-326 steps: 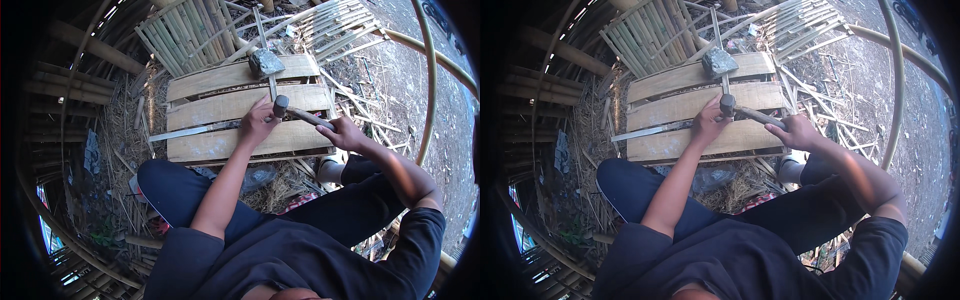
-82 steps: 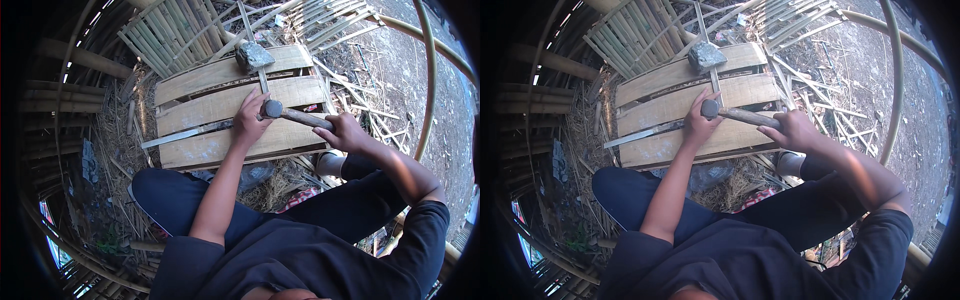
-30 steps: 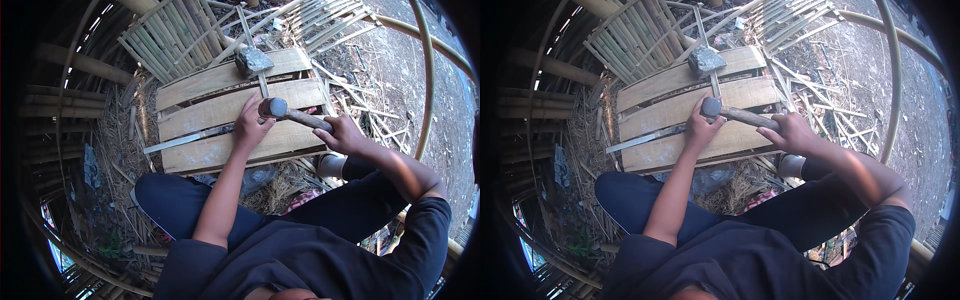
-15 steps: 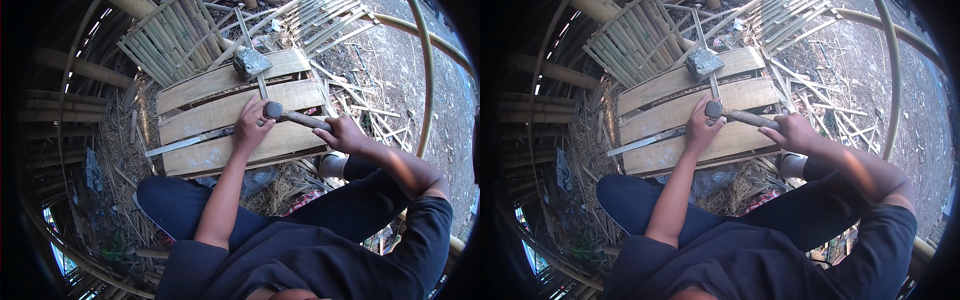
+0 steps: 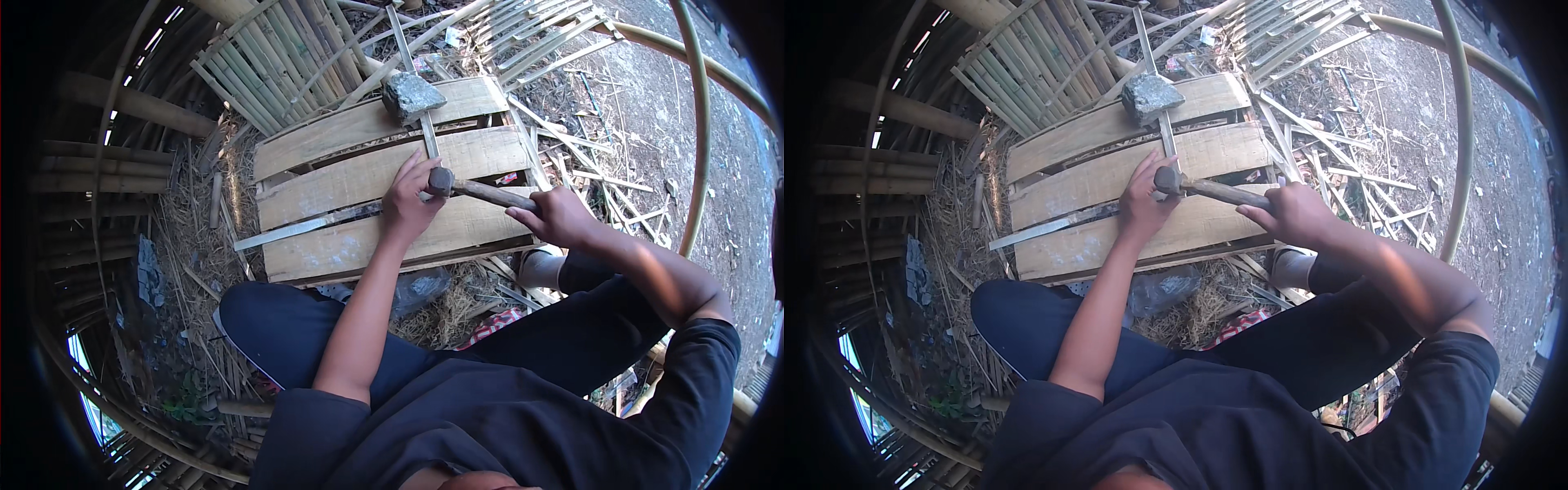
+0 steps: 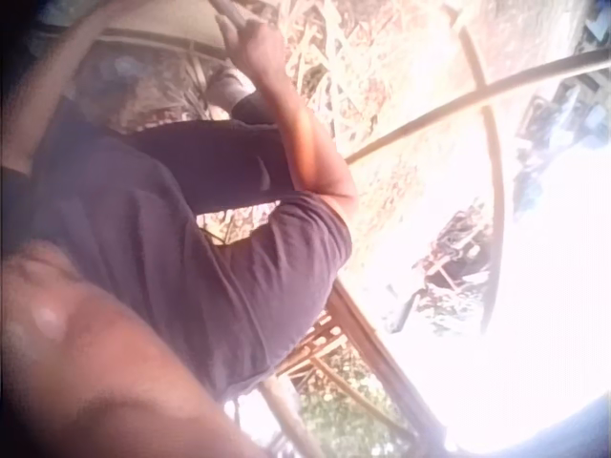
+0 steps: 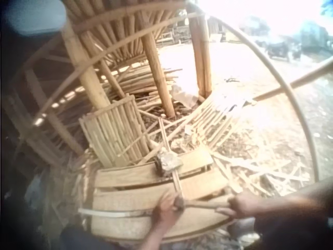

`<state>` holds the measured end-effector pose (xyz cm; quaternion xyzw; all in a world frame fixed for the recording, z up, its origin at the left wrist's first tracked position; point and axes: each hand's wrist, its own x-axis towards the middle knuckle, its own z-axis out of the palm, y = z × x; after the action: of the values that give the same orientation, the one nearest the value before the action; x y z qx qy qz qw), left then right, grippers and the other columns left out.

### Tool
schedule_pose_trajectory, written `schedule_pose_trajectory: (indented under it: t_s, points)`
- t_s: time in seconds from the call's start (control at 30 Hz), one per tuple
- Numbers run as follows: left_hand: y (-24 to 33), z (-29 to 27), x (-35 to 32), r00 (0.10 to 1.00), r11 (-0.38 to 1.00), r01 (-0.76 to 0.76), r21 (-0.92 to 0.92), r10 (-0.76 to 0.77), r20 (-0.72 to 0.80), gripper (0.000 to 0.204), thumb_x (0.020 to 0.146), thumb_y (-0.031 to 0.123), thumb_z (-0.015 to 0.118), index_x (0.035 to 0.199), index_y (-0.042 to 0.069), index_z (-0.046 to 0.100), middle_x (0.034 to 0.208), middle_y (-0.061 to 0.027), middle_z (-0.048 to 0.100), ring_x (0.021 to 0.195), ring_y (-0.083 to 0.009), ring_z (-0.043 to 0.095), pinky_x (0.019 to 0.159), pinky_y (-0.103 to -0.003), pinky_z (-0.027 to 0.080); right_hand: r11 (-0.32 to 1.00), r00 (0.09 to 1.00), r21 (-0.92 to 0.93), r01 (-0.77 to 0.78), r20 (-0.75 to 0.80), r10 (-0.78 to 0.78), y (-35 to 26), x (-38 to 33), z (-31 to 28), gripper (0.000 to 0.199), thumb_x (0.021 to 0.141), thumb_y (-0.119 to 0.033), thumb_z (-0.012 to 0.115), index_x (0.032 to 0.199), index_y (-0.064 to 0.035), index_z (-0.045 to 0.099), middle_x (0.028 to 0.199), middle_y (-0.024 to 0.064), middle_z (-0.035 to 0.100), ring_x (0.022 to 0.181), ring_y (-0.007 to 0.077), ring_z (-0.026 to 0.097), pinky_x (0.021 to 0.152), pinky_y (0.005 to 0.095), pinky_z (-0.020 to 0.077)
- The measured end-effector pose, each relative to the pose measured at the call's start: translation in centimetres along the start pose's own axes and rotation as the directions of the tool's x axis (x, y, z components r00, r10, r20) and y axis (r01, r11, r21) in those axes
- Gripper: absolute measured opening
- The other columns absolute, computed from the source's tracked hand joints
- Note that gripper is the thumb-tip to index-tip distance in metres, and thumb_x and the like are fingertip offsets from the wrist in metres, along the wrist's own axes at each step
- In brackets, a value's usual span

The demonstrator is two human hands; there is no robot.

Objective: The person hammers a nail into a wooden slat by hand using a hammer while sitting on the ground.

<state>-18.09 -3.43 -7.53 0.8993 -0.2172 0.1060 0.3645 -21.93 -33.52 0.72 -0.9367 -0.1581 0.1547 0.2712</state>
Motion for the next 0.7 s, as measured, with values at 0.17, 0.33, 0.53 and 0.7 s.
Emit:
schedule_pose_trajectory:
  t_s: [0.17, 0.33, 0.53, 0.7]
  points:
    - [1.9, -0.3, 0.1, 0.982, 0.969, 0.187, -0.159, -0.187, 0.013, 0.05, 0.077, 0.009, 0.082, 0.125, 0.012, 0.071, 0.143, -0.0135, 0.061, 0.134, -0.0301, 0.058, 0.103, -0.038, 0.052, 0.998, 1.0, 0.056, -0.003, -0.008, 0.004, -0.8, -0.7, -0.6, 0.059, 0.096, -0.056, 0.064, 0.075, -0.0005, 0.067, 0.06, 0.0211, 0.061, 0.062, 0.0419, 0.066, 0.064, 0.0518, 0.0527]
    - [0.3, -0.2, -0.3, 0.999, 1.0, -0.03, -0.009, 0.03, -0.03, 0.061, 0.075, 0.007, 0.083, 0.134, 0.014, 0.067, 0.147, -0.0148, 0.057, 0.133, -0.0309, 0.059, 0.102, -0.039, 0.053, 0.994, 0.998, -0.084, 0.07, 0.013, -0.069, -0.1, 0.0, 0.2, 0.048, 0.097, -0.042, 0.068, 0.073, -0.0005, 0.062, 0.053, 0.0183, 0.054, 0.049, 0.038, 0.058, 0.054, 0.0476, 0.0481]
    - [2.5, -0.7, 0.3, 0.987, 0.977, 0.158, -0.14, -0.158, 0.016, 0.061, 0.076, 0.006, 0.082, 0.134, 0.013, 0.066, 0.141, -0.0161, 0.062, 0.136, -0.032, 0.056, 0.103, -0.038, 0.052, 0.999, 0.997, -0.033, -0.034, 0.068, 0.036, -0.3, -0.5, -0.3, 0.06, 0.097, -0.055, 0.063, 0.073, -0.0006, 0.065, 0.058, 0.0202, 0.059, 0.059, 0.0427, 0.064, 0.062, 0.0522, 0.052]
    - [0.7, 0.1, -0.4, 0.995, 0.992, 0.083, -0.093, -0.087, -0.049, 0.015, 0.077, 0.006, 0.082, 0.091, 0.004, 0.076, 0.135, -0.0158, 0.066, 0.14, -0.0303, 0.053, 0.107, -0.038, 0.049, 0.997, 0.998, 0.06, -0.057, 0.044, 0.054, -0.4, -0.2, -0.6, 0.062, 0.097, -0.056, 0.062, 0.073, 0.0014, 0.067, 0.06, 0.0218, 0.061, 0.06, 0.0428, 0.064, 0.063, 0.0523, 0.0521]
